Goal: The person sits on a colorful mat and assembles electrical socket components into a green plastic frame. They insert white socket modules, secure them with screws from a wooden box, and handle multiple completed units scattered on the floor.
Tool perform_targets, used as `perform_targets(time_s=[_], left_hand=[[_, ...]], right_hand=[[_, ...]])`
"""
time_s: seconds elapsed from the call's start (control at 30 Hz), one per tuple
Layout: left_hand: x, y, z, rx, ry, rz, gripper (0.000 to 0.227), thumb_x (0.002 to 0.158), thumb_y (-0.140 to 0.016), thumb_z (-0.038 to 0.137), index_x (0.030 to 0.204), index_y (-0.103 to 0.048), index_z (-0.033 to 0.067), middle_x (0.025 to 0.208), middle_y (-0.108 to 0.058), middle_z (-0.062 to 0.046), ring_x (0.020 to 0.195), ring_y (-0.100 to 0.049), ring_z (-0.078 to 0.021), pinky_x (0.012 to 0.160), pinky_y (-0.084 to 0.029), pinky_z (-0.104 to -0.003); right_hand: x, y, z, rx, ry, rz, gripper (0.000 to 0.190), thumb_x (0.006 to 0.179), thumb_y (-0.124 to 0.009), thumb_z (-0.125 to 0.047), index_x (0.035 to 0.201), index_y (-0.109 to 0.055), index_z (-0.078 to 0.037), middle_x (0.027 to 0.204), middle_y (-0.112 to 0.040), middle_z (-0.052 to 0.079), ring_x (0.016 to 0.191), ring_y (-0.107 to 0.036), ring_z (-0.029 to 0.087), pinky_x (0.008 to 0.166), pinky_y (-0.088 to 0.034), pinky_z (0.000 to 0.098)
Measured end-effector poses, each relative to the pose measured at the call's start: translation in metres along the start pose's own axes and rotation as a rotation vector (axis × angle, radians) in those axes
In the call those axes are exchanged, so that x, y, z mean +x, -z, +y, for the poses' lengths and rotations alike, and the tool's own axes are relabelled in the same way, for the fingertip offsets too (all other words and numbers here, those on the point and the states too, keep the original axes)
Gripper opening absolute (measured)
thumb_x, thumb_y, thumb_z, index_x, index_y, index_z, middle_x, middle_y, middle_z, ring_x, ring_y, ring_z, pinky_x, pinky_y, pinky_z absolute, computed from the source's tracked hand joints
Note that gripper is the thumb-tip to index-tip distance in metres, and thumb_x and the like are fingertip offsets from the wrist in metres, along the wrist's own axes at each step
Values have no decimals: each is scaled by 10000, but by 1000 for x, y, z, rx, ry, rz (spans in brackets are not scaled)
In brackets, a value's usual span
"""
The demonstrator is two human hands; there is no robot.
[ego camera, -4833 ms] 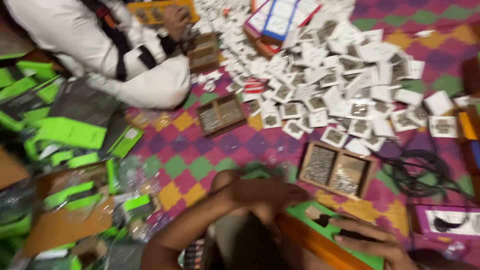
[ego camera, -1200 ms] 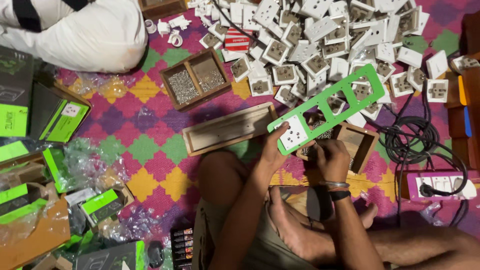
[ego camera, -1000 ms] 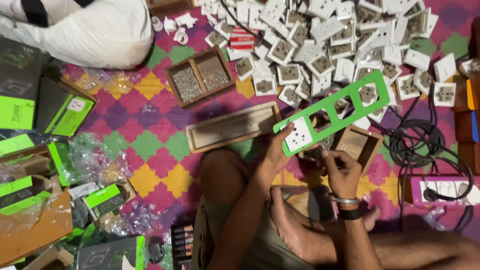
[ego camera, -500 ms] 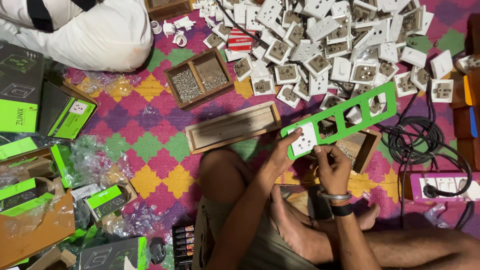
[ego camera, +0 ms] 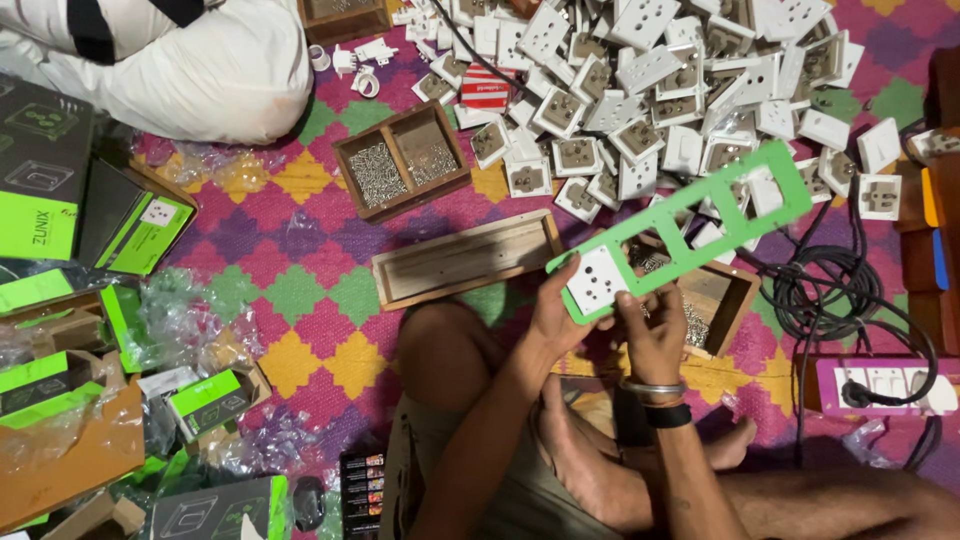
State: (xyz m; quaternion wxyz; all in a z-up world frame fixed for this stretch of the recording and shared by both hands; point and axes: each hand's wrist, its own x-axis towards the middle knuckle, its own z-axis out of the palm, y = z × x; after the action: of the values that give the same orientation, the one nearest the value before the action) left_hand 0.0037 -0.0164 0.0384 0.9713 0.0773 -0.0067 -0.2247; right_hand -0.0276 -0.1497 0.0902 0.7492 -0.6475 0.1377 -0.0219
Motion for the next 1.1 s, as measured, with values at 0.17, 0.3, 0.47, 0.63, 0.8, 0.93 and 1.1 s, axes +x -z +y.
perform_targets(time_s=[0.17,0.3,0.47,0.63,0.8,0.93,1.1], left_hand=[[-4,4,-1,72,15,9,595,1178,-467,428,1711,-334,201,1385,-601,-205,986,-624,-264,718,-509,-372],[-1,3,-2,76,48,43,580,1135,-459,444,1659,-342,223,1354,-620,-197,974,-639,-247,675,-501,-349],[3,10,0,238,-18,172,602,1104,-471,433,1631,-376,158,1436,-604,-152,1097,-666,-262,714,-530,-390],[17,19,20,188,-112,185,580,1082,-509,395,1533,-448,35,1356,-642,-228,1231,-656,-357,1064,-526,-544],[16,30,6,105,-115,206,530,1075,-554,359,1486,-495,30,1305,-656,-167,1198,-652,-334,1047,-524,-584],[18,45,2,129,-122,216,539,1093,-576,367,1485,-506,4,1351,-651,-168,1239,-647,-319,1094,-507,-523],[24,41,4,181,-130,233,582,1107,-560,389,1536,-463,7,1379,-630,-179,1268,-626,-319,1109,-499,-498]], right_hand=[[-2,-1,-5,26,-72,38,177,1029,-645,-136,1140,-576,-17,851,-706,88,619,-694,167,469,-484,240],[3,4,8,8,-21,-21,208,980,-672,-100,1130,-555,-17,840,-704,67,612,-695,160,481,-508,249],[7,21,39,-167,29,48,157,1040,-677,-135,1077,-620,7,815,-678,106,630,-654,207,538,-509,304],[39,39,48,-1261,356,-50,249,981,-677,-296,1074,-707,-67,993,-714,173,760,-694,412,649,-549,484],[45,41,65,-1362,324,-98,293,877,-663,-259,1099,-754,-90,1081,-731,149,812,-697,423,667,-548,524],[39,44,62,-1078,462,40,140,929,-733,-184,992,-778,-67,983,-739,145,787,-703,362,691,-557,452],[21,43,32,-417,122,46,153,912,-787,-84,1046,-782,-10,868,-761,67,714,-678,162,628,-513,291]])
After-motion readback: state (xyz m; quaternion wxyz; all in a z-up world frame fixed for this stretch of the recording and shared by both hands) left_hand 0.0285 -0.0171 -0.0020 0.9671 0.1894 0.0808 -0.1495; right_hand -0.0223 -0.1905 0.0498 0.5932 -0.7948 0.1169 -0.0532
